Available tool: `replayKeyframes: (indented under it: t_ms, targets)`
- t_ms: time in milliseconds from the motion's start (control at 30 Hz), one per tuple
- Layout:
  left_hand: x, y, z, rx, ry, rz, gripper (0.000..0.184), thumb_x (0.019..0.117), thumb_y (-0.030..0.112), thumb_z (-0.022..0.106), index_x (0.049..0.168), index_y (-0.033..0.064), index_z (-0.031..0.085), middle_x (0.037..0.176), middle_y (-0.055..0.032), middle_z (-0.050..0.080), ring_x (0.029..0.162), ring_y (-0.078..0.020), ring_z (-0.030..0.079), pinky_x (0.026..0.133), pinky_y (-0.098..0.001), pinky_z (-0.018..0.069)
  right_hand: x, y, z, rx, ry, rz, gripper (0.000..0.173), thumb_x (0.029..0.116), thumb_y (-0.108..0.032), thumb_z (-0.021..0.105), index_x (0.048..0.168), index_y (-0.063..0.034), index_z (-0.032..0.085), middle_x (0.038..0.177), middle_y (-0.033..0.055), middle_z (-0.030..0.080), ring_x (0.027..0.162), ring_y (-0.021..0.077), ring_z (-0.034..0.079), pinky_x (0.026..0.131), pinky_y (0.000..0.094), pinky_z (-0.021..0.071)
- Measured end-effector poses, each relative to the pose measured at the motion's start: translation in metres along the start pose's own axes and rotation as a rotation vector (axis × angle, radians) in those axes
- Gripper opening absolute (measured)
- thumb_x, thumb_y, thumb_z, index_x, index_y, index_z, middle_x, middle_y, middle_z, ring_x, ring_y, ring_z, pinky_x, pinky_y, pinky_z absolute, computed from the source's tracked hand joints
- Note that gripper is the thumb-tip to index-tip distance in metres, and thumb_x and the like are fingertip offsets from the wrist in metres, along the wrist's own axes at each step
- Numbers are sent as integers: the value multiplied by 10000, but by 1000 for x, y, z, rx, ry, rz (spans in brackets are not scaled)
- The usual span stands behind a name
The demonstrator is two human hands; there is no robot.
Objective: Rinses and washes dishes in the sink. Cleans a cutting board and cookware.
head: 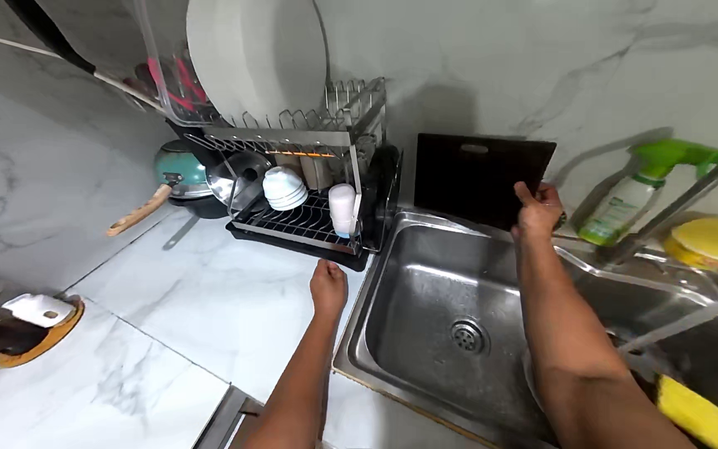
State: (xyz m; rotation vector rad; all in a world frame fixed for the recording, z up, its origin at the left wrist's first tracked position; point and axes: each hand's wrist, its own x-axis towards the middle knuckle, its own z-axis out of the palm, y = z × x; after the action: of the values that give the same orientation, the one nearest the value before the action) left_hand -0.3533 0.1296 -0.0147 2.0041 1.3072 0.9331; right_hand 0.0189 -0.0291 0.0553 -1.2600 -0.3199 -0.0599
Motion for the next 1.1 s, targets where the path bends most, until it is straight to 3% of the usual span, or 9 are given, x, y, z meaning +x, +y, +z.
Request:
replayKeyframes:
  t_ms: [200, 400, 500, 600, 700, 833, 967, 1033, 1100]
  targets:
    - [-1, 2, -3, -84, -59, -19, 215, 984, 77, 551, 1137, -52, 629, 978, -158, 679, 844, -225, 683, 806, -405, 576, 13, 35, 41, 107, -80, 32, 276, 927, -89, 741, 1168, -57, 610, 987, 21, 632, 883, 103, 639, 809, 327, 571]
    - [0, 5, -3, -92, -64, -16, 183, 973, 58, 552, 1099, -47, 631, 931, -125, 664, 795, -170, 656, 759, -343, 564, 18, 52, 62, 50, -141, 64, 344, 994, -147, 665, 1298, -25, 558, 1157, 66, 626, 1015, 102, 635, 910, 317, 558]
    - [-1, 4, -2, -90, -46, -13, 173, 974, 68, 550, 1071, -42, 641, 910, -117, 662, 790, -165, 651, 760, -344, 560, 19, 53, 65, -244, -102, -75, 413, 989, -246, 692, 1298, 16, 614, 1238, 169, 647, 1135, 195, 630, 1006, 361, 521]
    - [-1, 3, 0, -74, -42, 3, 171, 980, 70, 551, 1068, -45, 642, 915, -129, 662, 801, -177, 653, 770, -358, 559, 7, 33, 65, -533, -11, -134, 599, 943, -318, 747, 1409, 18, 576, 1414, 336, 473, 1326, 420, 469, 1144, 459, 390]
    - [-1, 4, 1, -59, -44, 7, 177, 975, 61, 546, 1084, -47, 635, 920, -131, 663, 796, -180, 654, 766, -356, 558, 1, 22, 68, -566, 33, -82, 741, 925, -244, 772, 1530, -7, 415, 1481, 352, 424, 1354, 453, 468, 1121, 469, 432]
    - [-1, 6, 3, -53, -29, 15, 185, 976, 60, 544, 1087, -55, 638, 926, -143, 671, 807, -202, 667, 779, -376, 566, -4, 26, 60, -573, 83, -16, 760, 901, -240, 795, 1505, 14, 410, 1474, 338, 427, 1346, 438, 481, 1091, 470, 459]
    - [-3, 10, -5, -14, -69, -1, 221, 985, 76, 567, 1142, -62, 640, 979, -187, 692, 885, -280, 688, 847, -475, 559, -48, 29, 16, -697, -157, 22, 555, 962, -132, 703, 1416, 97, 479, 1405, 385, 474, 1285, 496, 525, 1069, 548, 467]
    - [-6, 3, -7, -53, -29, 43, 259, 1010, 108, 563, 1191, -69, 616, 995, -210, 686, 880, -290, 685, 842, -490, 564, -77, 42, -24, -733, -361, 150, 330, 977, -56, 656, 1271, 84, 596, 1236, 314, 620, 1130, 421, 633, 985, 553, 518]
    - [-12, -2, -5, -100, 81, 171, 308, 1020, 107, 544, 1247, -101, 568, 999, -236, 662, 847, -284, 662, 805, -457, 566, -91, 48, -79, -761, -548, 382, 244, 1035, -85, 582, 1241, 35, 634, 1168, 227, 675, 992, 315, 677, 888, 500, 557]
